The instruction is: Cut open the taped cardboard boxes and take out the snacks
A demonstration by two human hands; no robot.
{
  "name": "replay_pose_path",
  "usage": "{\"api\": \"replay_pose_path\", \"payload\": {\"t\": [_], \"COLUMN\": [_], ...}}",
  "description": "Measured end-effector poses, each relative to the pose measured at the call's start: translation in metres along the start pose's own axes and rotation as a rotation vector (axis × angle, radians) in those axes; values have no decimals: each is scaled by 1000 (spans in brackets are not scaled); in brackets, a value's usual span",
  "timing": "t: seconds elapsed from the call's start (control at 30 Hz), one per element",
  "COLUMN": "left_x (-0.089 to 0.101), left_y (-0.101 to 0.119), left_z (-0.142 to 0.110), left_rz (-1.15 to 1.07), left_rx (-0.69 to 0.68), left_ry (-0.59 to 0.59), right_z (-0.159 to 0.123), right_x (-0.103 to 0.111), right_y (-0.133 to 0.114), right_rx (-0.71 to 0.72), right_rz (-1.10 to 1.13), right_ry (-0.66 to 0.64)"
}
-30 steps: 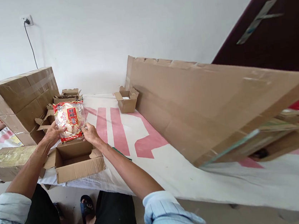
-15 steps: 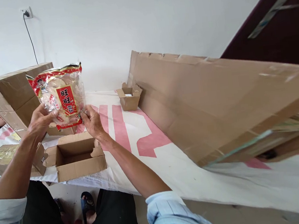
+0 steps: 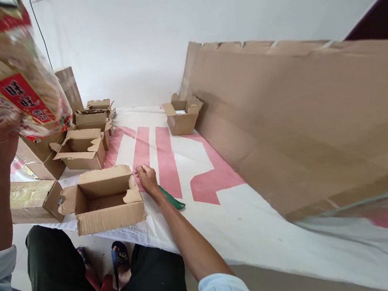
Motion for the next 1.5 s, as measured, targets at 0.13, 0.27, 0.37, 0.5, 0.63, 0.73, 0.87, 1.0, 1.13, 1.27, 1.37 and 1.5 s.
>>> {"api": "replay_pose_path", "payload": {"t": [0.13, 0.27, 0.37, 0.5, 0.63, 0.73, 0.87, 1.0, 1.13, 1.27, 1.37, 1.5], "left_x": [14, 24, 27, 28, 24, 19, 16, 6, 7, 8, 6, -3], "left_y": [-35, -51, -61, -84, -105, -120, -140, -162, -183, -195, -193, -173], "left_z": [-26, -25, -22, -45, -84, -107, -127, -146, -141, -123, -117, -118], "left_rz": [130, 188, 226, 313, 527, 785, 1184, 1170, 1172, 1244, 1344, 1608], "left_rx": [171, 212, 259, 489, 713, 802, 801, 811, 793, 729, 704, 593], "left_ry": [41, 19, -8, -105, -380, -679, -975, -1084, -1058, -983, -940, -866], "right_z": [-14, -15, -13, -12, -11, -10, -10, -9, -8, -7, -6, -7], "right_x": [-15, -22, -22, -23, -25, -26, -27, -28, -27, -28, -28, -29], "right_y": [31, 39, 40, 39, 38, 37, 35, 33, 33, 32, 32, 32], "right_rx": [-26, -16, -10, 10, 16, 17, 17, 32, 27, 34, 38, 44], "right_rz": [-78, -127, -169, -204, -221, -234, -246, -247, -258, -260, -263, -269], "right_ry": [-45, -95, -98, -93, -96, -94, -89, -92, -85, -78, -74, -82]}}
Point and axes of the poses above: each hand's wrist, its own z-axis towards the middle knuckle, its own x-axis out of the back of the hand, y = z × x, the point moved 9 cm from there along z, towards the middle knuckle, and after that the axes turned 7 degrees about -x, right-handed, at the moved point
